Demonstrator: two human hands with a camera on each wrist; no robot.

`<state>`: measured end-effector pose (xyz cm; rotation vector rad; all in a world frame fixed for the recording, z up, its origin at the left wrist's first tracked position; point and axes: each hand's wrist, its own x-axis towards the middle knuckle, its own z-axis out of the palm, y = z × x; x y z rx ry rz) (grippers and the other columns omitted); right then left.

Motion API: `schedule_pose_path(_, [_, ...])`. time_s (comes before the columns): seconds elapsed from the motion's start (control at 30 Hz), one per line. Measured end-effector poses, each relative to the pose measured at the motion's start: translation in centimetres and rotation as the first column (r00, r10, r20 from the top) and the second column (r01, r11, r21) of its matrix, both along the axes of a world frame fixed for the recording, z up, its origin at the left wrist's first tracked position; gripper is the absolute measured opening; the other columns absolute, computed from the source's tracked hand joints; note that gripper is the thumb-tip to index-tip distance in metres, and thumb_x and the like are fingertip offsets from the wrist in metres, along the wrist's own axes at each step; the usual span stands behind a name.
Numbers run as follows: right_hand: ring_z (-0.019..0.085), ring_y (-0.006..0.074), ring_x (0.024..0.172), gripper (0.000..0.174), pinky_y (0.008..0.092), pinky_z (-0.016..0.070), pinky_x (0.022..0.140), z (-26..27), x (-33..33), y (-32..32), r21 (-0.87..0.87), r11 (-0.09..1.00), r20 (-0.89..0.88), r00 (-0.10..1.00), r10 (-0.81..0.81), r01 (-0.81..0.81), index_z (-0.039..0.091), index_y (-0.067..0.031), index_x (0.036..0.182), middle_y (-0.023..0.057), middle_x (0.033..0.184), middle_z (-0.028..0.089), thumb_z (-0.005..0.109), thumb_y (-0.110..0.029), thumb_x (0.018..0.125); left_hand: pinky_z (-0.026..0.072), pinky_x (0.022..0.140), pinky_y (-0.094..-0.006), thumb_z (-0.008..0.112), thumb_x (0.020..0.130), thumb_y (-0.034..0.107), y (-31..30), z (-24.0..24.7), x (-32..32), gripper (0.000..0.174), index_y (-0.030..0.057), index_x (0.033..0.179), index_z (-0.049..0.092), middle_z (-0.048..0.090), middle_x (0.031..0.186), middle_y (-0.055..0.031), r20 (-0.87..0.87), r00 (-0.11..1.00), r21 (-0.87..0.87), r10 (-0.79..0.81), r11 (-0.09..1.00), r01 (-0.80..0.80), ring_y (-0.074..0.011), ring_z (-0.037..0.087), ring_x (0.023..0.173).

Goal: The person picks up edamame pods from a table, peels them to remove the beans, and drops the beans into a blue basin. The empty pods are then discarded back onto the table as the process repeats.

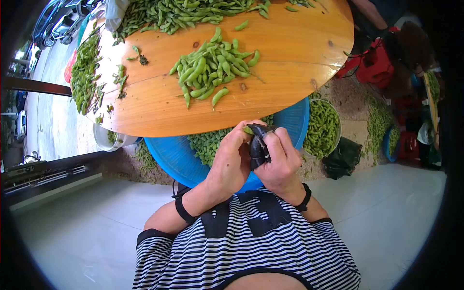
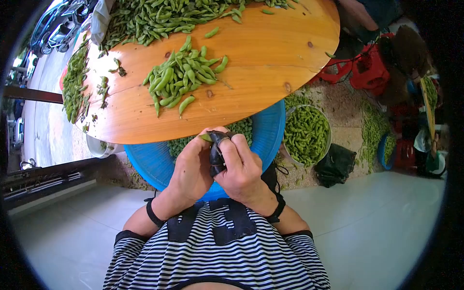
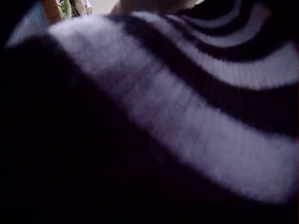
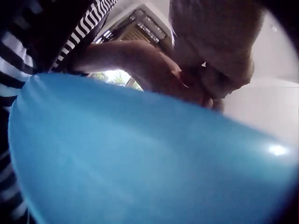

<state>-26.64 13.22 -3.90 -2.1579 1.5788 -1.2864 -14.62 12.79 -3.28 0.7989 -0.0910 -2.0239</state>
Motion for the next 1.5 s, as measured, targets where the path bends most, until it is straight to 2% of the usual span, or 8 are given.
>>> schedule_pose_path(0.23, [0.054, 0.0111, 0.059, 0.016, 0.0244, 0.0419, 0.05, 0.5, -2.8, -1.2, 0.376, 0.9, 0.451, 0.892, 0.029, -0.22, 0.063, 0.0011, 0.093, 0.0053, 0.072, 0.057, 0.069, -0.002, 0.079, 0.0315, 0.049, -0.0212, 0.042, 0.104, 0.018, -0.2, -0.3, 1.1, 0.017, 0.0049, 0.099, 0.052, 0.045, 0.071, 0.0019, 0.412, 0.902, -0.208, -0.129, 0.951, 0.231, -0.0043, 0.034, 0.056])
schedule_pose_path(0.33, [0.044, 0.0025, 0.05, 0.008, 0.0186, 0.0335, 0.044, 0.3, -3.8, -1.5, 0.48, 0.611, 0.873, 0.411, -0.263, -0.629, 0.063, 0.001, 0.091, -0.0019, 0.066, 0.054, 0.064, -0.001, 0.083, 0.0274, 0.047, -0.0204, 0.045, 0.103, 0.016, -0.6, -0.6, 2.3, 0.016, 0.0038, 0.109, 0.054, 0.055, 0.082, -0.0013, 0.584, 0.781, -0.227, -0.222, 0.879, 0.419, -0.0028, 0.03, 0.055])
schedule_pose_path(0.43, [0.044, 0.0019, 0.051, 0.007, 0.018, 0.0324, 0.044, -0.5, -4.4, -1.7, 0.379, 0.561, 0.921, 0.242, -0.304, -0.736, 0.063, 0.0013, 0.091, -0.0017, 0.066, 0.054, 0.062, -0.002, 0.085, 0.0272, 0.045, -0.0202, 0.047, 0.102, 0.014, -1.0, -0.7, 2.9, 0.014, 0.0032, 0.107, 0.054, 0.055, 0.08, -0.0023, 0.317, 0.899, -0.201, -0.303, 0.905, 0.376, -0.0047, 0.032, 0.052])
schedule_pose_path(0.57, [0.047, 0.0041, 0.053, 0.01, 0.0208, 0.0372, 0.047, 0.2, -3.9, -1.4, 0.445, 0.569, 0.895, 0.361, -0.261, -0.692, 0.064, 0.0015, 0.093, -0.0022, 0.067, 0.054, 0.064, -0.004, 0.085, 0.036, 0.048, -0.0215, 0.05, 0.099, 0.012, -0.7, -0.7, 2.6, 0.01, 0.0041, 0.102, 0.055, 0.056, 0.08, -0.0024, 0.301, 0.911, -0.189, -0.28, 0.919, 0.345, -0.0071, 0.047, 0.058])
schedule_pose_path(0.63, [0.052, 0.0074, 0.059, 0.013, 0.0259, 0.0436, 0.053, 0.9, -3.0, -1.0, 0.61, 0.647, 0.693, 0.704, -0.156, -0.458, 0.063, 0.0018, 0.095, -0.0012, 0.069, 0.055, 0.065, -0.005, 0.085, 0.0367, 0.049, -0.0222, 0.051, 0.098, 0.011, -0.4, -1.0, 2.3, 0.009, 0.004, 0.102, 0.055, 0.057, 0.081, -0.0028, 0.3, 0.921, -0.177, -0.249, 0.934, 0.31, -0.0079, 0.048, 0.058])
schedule_pose_path(0.77, [0.056, 0.0191, 0.064, 0.019, 0.0301, 0.0446, 0.058, 1.4, -2.4, -0.8, 0.334, 0.906, 0.305, 0.939, 0.156, -0.259, 0.063, 0.001, 0.095, 0.0089, 0.074, 0.056, 0.068, -0.001, 0.076, 0.0382, 0.05, -0.023, 0.049, 0.093, 0.005, 0.0, -1.2, 1.8, 0.008, 0.0052, 0.098, 0.056, 0.057, 0.08, -0.0039, 0.211, 0.966, -0.124, -0.146, 0.977, 0.175, -0.0107, 0.05, 0.06])
schedule_pose_path(1.23, [0.058, 0.0275, 0.067, 0.024, 0.0321, 0.0461, 0.061, 0.8, -3.4, -1.2, 0.375, 0.887, 0.321, 0.935, 0.148, -0.269, 0.062, 0.0001, 0.095, 0.0121, 0.078, 0.055, 0.072, -0.004, 0.073, 0.0346, 0.052, -0.0211, 0.05, 0.099, 0.015, 0.0, -1.3, 1.1, 0.012, 0.0064, 0.098, 0.058, 0.054, 0.073, 0.0014, 0.234, 0.959, -0.106, -0.157, 0.977, 0.186, -0.0067, 0.044, 0.059])
schedule_pose_path(1.5, [0.06, 0.0311, 0.07, 0.032, 0.0363, 0.0479, 0.063, 0.9, -2.8, -1.0, 0.342, 0.916, 0.213, 0.967, 0.141, -0.209, 0.062, -0.0005, 0.102, 0.013, 0.082, 0.056, 0.073, -0.002, 0.072, 0.0373, 0.051, -0.0213, 0.042, 0.104, 0.012, 0.3, -1.1, 0.7, 0.019, -0.0017, 0.102, 0.055, 0.053, 0.073, 0.001, 0.712, 0.695, -0.291, -0.102, 0.858, 0.424, -0.0056, 0.045, 0.059])
